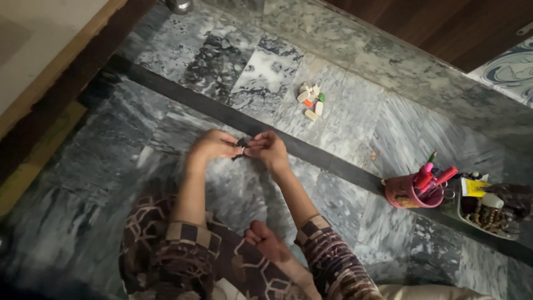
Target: Picking up pens, erasers, and small objects from the floor and placing them into a container on a desk.
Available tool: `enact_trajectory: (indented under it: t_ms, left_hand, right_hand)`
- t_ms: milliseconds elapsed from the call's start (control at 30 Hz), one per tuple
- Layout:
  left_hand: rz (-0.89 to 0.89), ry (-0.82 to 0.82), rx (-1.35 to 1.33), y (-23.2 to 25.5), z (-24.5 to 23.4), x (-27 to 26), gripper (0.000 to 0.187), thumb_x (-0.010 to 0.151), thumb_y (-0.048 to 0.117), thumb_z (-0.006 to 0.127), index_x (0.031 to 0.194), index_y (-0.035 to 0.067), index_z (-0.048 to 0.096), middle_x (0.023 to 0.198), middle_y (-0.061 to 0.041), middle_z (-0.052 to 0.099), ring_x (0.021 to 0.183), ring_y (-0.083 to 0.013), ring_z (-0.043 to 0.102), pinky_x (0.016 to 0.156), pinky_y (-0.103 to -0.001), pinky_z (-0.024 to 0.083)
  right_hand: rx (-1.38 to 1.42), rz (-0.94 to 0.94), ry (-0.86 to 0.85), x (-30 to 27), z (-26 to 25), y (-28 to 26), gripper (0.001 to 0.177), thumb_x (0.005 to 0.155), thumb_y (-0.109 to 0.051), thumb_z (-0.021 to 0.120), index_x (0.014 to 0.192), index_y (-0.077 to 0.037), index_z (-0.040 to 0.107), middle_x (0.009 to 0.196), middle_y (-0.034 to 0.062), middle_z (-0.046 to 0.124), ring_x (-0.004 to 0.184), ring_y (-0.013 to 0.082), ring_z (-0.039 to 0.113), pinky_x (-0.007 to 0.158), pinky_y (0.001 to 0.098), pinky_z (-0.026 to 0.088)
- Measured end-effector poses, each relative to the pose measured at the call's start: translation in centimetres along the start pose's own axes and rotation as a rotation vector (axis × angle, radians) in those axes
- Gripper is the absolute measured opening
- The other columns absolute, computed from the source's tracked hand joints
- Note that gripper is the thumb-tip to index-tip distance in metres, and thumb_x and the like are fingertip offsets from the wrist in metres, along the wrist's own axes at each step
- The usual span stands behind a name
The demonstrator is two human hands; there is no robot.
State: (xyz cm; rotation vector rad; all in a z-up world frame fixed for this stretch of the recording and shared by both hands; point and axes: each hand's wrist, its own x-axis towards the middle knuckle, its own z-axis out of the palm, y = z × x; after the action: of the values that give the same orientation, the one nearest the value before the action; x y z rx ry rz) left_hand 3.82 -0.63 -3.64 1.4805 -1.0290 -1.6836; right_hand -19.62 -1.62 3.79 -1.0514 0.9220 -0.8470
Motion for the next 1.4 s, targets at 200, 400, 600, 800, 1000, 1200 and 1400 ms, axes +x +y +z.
enact_trajectory:
  t_ms: [200,400,600,800,1000,1200,1400]
  left_hand:
    - [0.09,-0.039,0.102,-0.6,0.4,0.9,0.04,0.077,0.018,0.09,0.107,-0.003,0.073,0.085,-0.006,0.074,0.07,-0.0128,0.067,0.061,-0.029,0.055]
    - [0.092,-0.171,0.009,3.8,5.9,-3.0,0.034,0.086,0.026,0.084,0.106,0.003,0.07,0.085,-0.001,0.069,0.073,-0.0122,0.065,0.065,-0.027,0.053]
    - [0.01,-0.263,-0.237,13.4,15.9,-14.3,0.032,0.09,0.028,0.071,0.116,0.012,0.063,0.1,0.0,0.073,0.087,-0.0178,0.073,0.08,-0.031,0.061]
    - [0.289,-0.51,-0.403,19.0,24.1,-14.4,0.029,0.102,0.022,0.067,0.117,-0.002,0.066,0.107,-0.012,0.073,0.093,-0.0241,0.075,0.082,-0.034,0.061]
    - [0.331,-0.673,-0.427,30.3,32.8,-15.9,0.029,0.098,0.018,0.067,0.116,-0.006,0.067,0.105,-0.016,0.076,0.089,-0.0261,0.075,0.075,-0.031,0.061]
    - [0.242,-0.718,-0.225,38.7,38.4,-12.7,0.031,0.095,0.017,0.069,0.115,-0.007,0.068,0.102,-0.018,0.076,0.087,-0.0248,0.076,0.073,-0.032,0.063]
    - [0.197,-0.705,-0.017,43.0,42.4,-9.6,0.03,0.094,0.016,0.07,0.111,-0.008,0.072,0.101,-0.019,0.079,0.079,-0.0213,0.075,0.068,-0.029,0.062]
  right_hand:
    - [-0.031,0.02,0.021,-0.5,-1.4,-1.1,0.041,0.071,0.012,0.081,0.103,0.002,0.058,0.099,0.0165,0.075,0.089,0.0221,0.074,0.081,0.0343,0.062]
    - [-0.085,-0.042,0.068,-4.2,-3.5,-6.2,0.037,0.071,0.011,0.081,0.1,0.001,0.06,0.098,0.0162,0.075,0.09,0.0223,0.075,0.081,0.0358,0.064]
    - [0.015,-0.192,-0.007,-8.4,-8.9,-9.5,0.027,0.074,0.003,0.08,0.089,-0.004,0.06,0.08,0.0098,0.073,0.077,0.02,0.076,0.073,0.0368,0.064]
    - [-0.648,-0.358,0.095,-18.7,-12.3,-22.8,0.009,0.088,-0.006,0.076,0.096,-0.003,0.078,0.09,0.0051,0.078,0.081,0.0123,0.073,0.076,0.0296,0.06]
    - [-0.74,-0.125,0.037,-29.8,-14.5,-40.3,0.032,0.101,-0.023,0.059,0.127,-0.004,0.066,0.123,0.0086,0.07,0.112,0.0176,0.068,0.103,0.0332,0.055]
    - [-0.863,-0.274,0.282,-32.6,-26.4,-39.0,0.027,0.097,-0.012,0.062,0.119,0.004,0.068,0.105,0.0159,0.073,0.09,0.0222,0.07,0.086,0.0399,0.059]
    - [-1.102,-0.112,0.687,-26.3,-35.7,-14.5,0.083,0.058,-0.041,0.103,0.111,0.004,0.057,0.106,0.0212,0.063,0.097,0.0346,0.061,0.085,0.0433,0.054]
